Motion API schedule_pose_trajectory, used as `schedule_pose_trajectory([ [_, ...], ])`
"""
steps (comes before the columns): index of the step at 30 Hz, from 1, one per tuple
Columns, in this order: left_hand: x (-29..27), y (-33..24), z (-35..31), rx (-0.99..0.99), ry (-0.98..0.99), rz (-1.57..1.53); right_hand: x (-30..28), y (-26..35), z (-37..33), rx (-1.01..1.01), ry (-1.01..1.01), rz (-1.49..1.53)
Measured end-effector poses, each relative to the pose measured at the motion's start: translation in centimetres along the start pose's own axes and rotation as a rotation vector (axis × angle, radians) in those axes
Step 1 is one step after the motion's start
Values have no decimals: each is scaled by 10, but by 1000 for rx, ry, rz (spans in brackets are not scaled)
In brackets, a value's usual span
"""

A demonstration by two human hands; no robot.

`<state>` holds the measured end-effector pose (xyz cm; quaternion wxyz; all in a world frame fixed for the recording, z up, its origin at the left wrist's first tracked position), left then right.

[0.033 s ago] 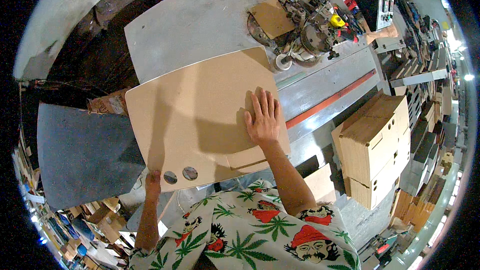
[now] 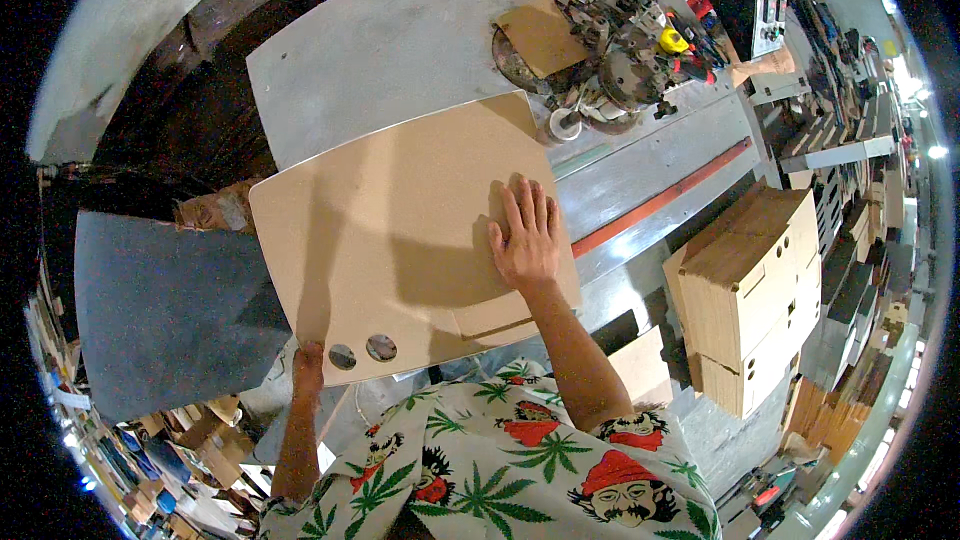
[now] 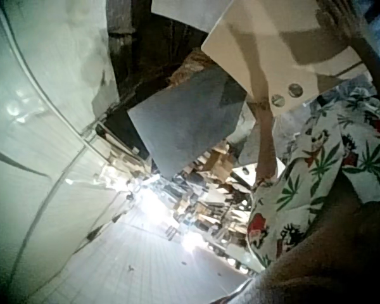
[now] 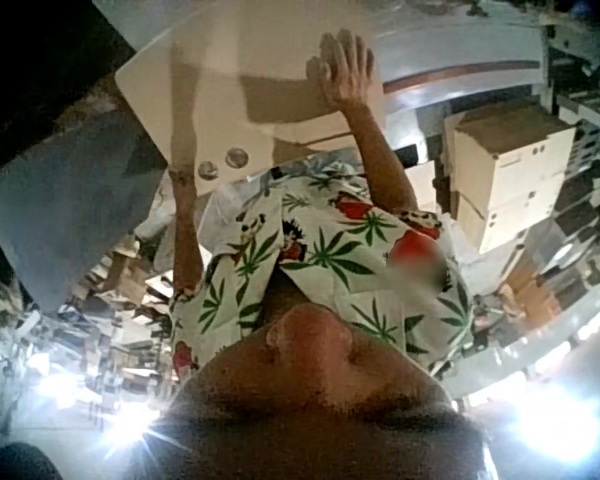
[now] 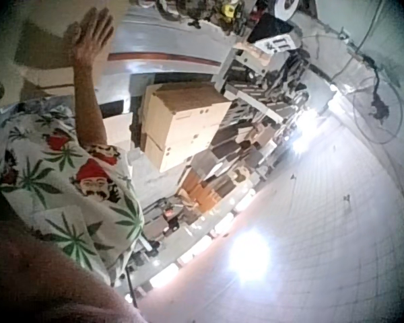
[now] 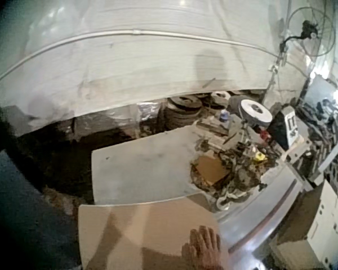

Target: The person applies edge banding to rectangular wooden boards using a hot-melt edge banding machine. They pick up boards from a stack, feed the edges into the machine, and then stack the finished boards on the floor.

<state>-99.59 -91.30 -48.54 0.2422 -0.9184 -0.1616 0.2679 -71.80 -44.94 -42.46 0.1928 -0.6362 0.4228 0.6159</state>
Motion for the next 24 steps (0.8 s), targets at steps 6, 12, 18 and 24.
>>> schedule_pose_trajectory([
  [6,14,8,2,60,27,78,-8,-12,25,-72,8,27],
  [12,33,-27,-12,134,78,-36,-10,-31,40,-159,15,68],
  [18,40,-10,-10,41,70,-65,-1,-25,-22,96,-99,220],
  [24,54,-24,-17,16,83,-252,17,-23,-91,355,-77,221],
])
Point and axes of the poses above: each hand's wrist, its own z-axis towards the middle knuckle, its own x-axis out of the palm, y = z × x, the point moved 1 cm from there along z, towards the middle knuckle, and after that the axes turned 13 degrees about y, right-handed, at the moved point
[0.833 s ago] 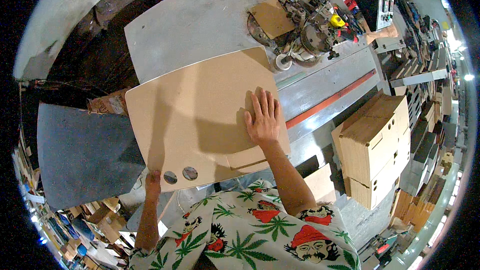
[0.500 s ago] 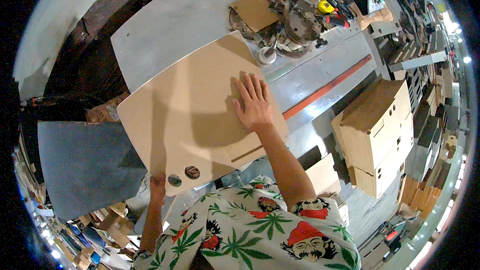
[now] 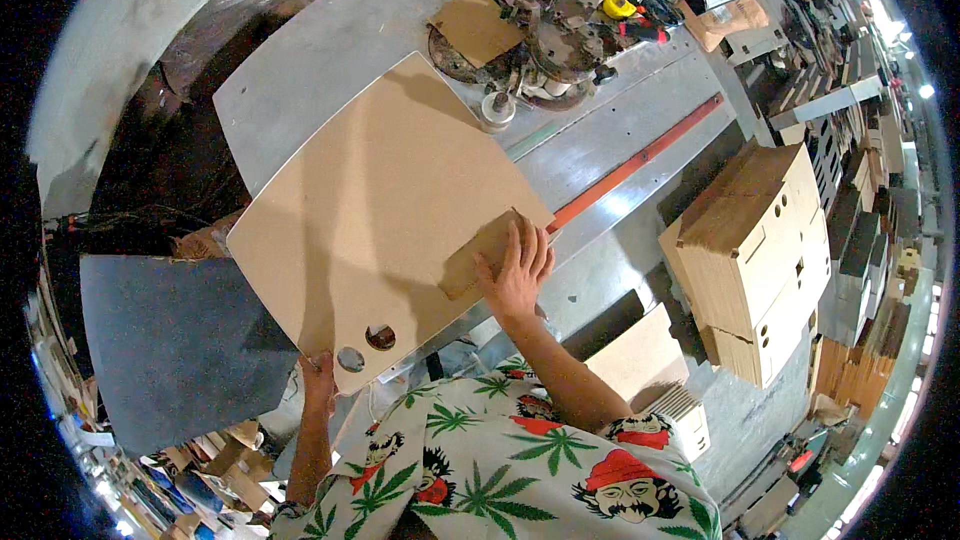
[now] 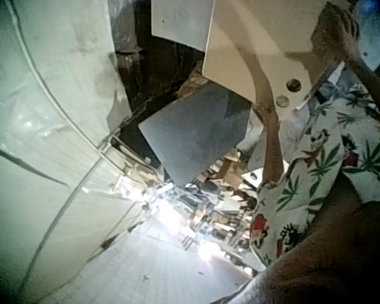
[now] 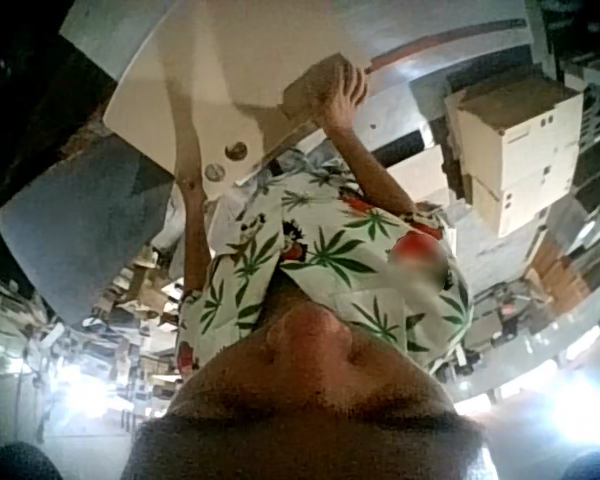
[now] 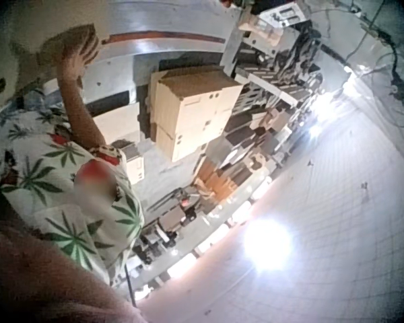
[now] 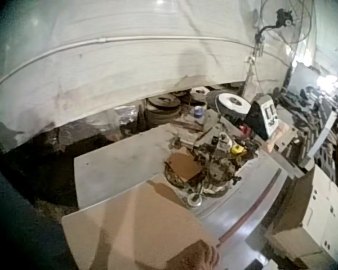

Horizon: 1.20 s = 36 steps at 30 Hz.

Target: The person applies edge banding to rectangular wooden boards using a hot-melt edge banding machine. They pick up boards from a stack, feed the edges into the machine, and then stack the finished boards on the floor.

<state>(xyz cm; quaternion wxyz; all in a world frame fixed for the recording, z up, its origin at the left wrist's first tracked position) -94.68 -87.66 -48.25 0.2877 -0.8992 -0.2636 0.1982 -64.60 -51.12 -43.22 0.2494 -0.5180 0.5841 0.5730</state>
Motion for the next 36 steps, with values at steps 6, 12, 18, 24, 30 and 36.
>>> schedule_pose_trajectory([
  [6,31,-60,-32,-191,-23,-103,12,-7,11,-57,-63,52],
  [12,34,-33,-20,-43,-50,-210,18,1,17,211,-157,123],
  [18,39,-43,-22,-157,-76,-193,16,5,41,219,-170,132],
  [24,36,-17,-7,-2,-26,-396,14,8,71,200,-183,129],
  [30,46,-29,-16,23,-41,-348,15,16,85,175,-149,136],
  [36,55,-35,-25,-7,-56,-418,20,23,100,173,-89,183],
])
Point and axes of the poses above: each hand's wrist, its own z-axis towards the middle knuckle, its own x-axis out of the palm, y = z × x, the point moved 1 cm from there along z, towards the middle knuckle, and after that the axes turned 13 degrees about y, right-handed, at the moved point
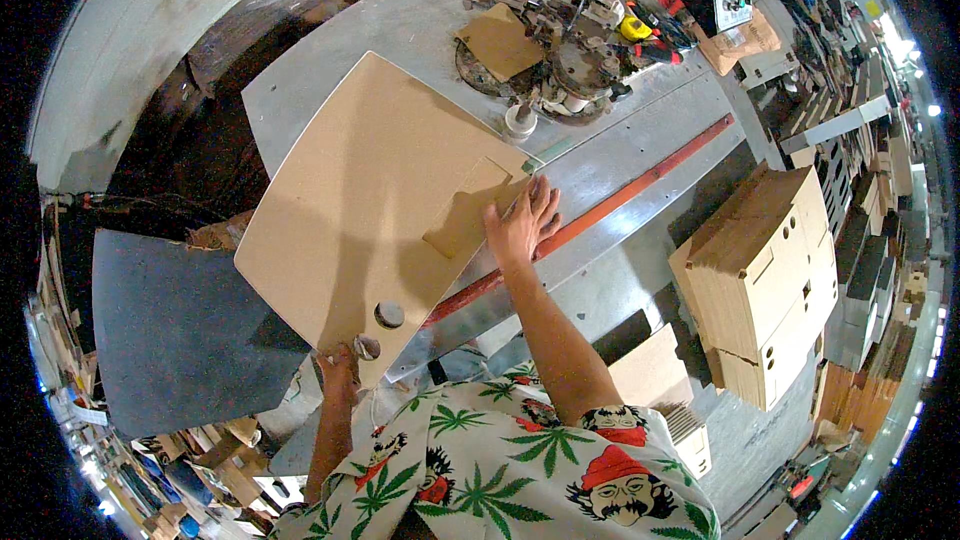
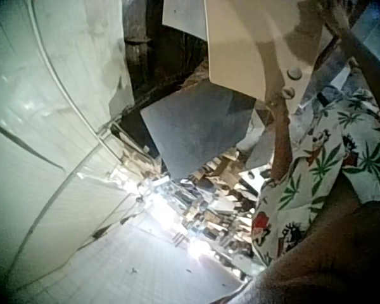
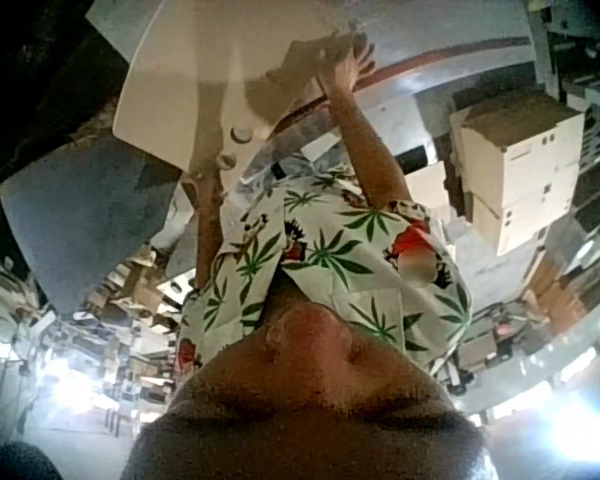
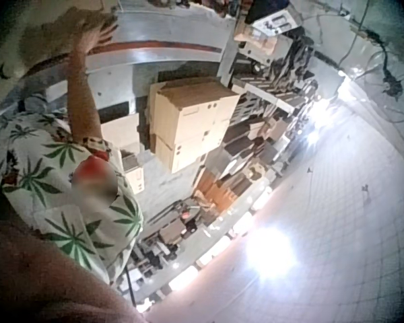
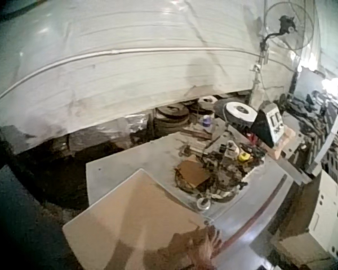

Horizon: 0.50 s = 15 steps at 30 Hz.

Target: The person applies edge banding to rectangular wooden boards using a hot-melt edge banding machine. They pick up boards from a stack, feed the edges into the machine, and then stack the finished boards on the floor.

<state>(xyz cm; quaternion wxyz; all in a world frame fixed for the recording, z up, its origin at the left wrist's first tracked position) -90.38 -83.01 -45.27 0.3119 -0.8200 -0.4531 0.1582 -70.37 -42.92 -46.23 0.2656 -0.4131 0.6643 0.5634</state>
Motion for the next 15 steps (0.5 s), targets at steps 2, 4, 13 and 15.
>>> schedule_pose_trajectory([
  [2,-4,1,1,-14,-31,25,2,5,4,-13,-3,1],
  [4,-12,2,2,-4,-37,50,4,11,6,-6,1,2],
  [13,-22,2,16,8,-26,78,16,37,12,-19,51,-46],
  [15,-6,-18,-1,-32,-43,119,21,34,13,8,61,-38],
])
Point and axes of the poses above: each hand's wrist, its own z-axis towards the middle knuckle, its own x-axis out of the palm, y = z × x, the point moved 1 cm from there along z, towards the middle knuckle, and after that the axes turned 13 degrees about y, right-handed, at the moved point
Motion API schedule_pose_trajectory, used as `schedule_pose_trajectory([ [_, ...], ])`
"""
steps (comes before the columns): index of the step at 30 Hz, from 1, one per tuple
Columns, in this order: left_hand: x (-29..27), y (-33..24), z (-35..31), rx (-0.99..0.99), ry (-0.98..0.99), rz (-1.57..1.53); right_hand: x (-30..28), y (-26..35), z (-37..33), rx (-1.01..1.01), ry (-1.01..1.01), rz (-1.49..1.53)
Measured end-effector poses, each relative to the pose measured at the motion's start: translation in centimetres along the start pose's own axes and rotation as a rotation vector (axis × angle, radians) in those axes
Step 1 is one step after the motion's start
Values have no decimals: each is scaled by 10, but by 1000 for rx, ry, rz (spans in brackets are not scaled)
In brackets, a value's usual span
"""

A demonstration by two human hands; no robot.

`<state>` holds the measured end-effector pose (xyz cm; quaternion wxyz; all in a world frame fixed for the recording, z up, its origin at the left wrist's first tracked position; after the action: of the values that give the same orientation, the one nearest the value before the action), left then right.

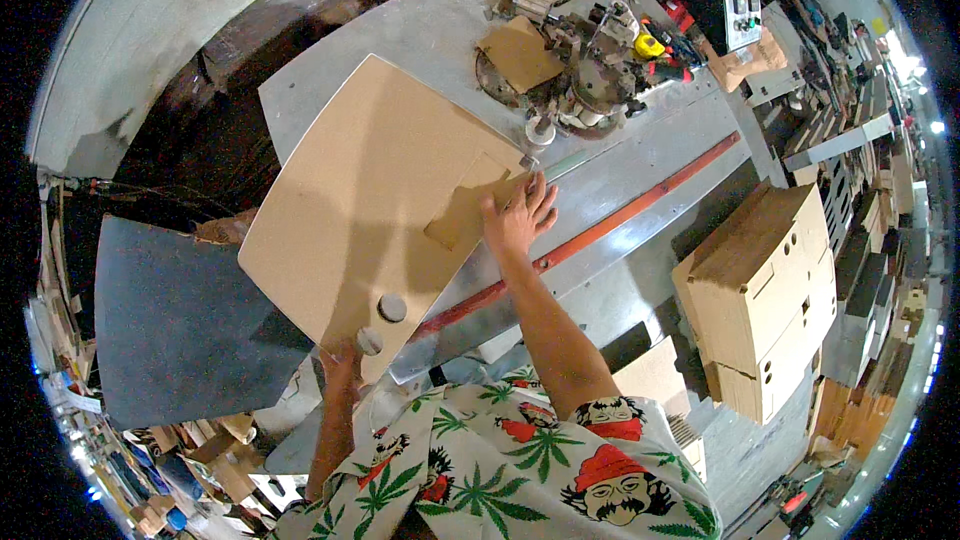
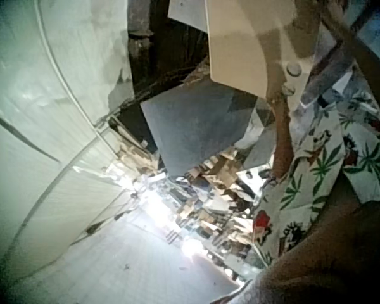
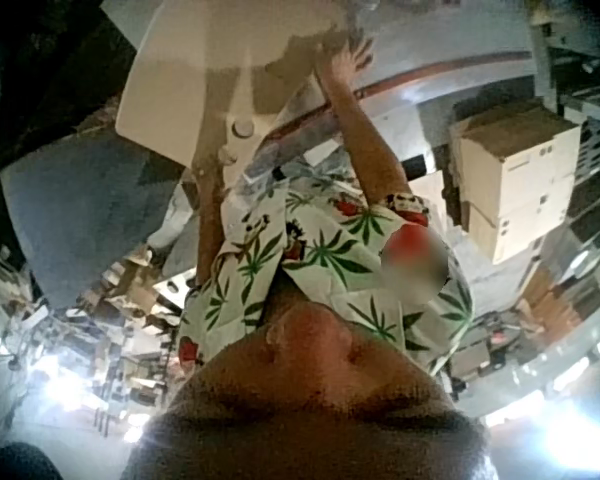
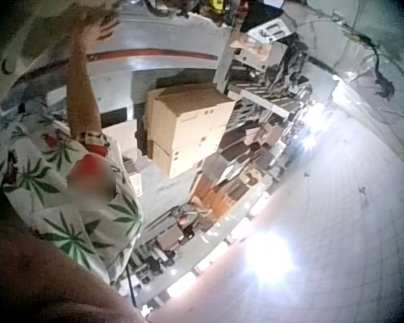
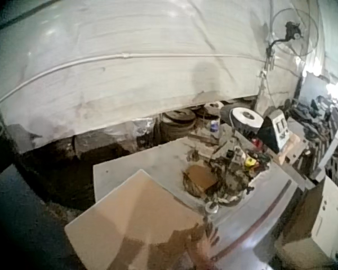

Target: The person applies edge banding to rectangular wooden boards using a hot-melt edge banding machine. They pick up boards from a stack, feed the edges into the machine, and then stack the finished boards on the floor.

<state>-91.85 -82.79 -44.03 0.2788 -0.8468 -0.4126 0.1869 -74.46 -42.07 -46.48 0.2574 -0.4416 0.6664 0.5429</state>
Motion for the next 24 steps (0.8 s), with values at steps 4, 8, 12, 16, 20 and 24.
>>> schedule_pose_trajectory([
  [4,-4,-17,-6,31,45,-222,3,-3,-1,23,-52,24],
  [8,-66,30,64,188,-116,-345,4,18,-17,18,9,124],
  [12,-69,-20,50,325,-199,-312,3,42,-42,109,0,176],
  [16,-79,-83,19,268,-450,-20,19,56,-51,-34,-15,877],
  [20,-99,-82,27,347,-371,-119,15,63,-60,13,-60,1079],
  [24,-109,-49,-23,492,-220,-305,-59,58,-113,-73,329,1314],
])
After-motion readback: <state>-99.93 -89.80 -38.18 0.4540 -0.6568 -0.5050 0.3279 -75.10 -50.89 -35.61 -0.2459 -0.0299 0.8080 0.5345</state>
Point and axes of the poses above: each hand's wrist, its own z-axis towards the middle knuckle, its own x-axis out of the palm, y = z × x, the point moved 1 cm from there along z, towards the middle knuckle, and after that the axes turned 13 degrees about y, right-handed, at the moved point
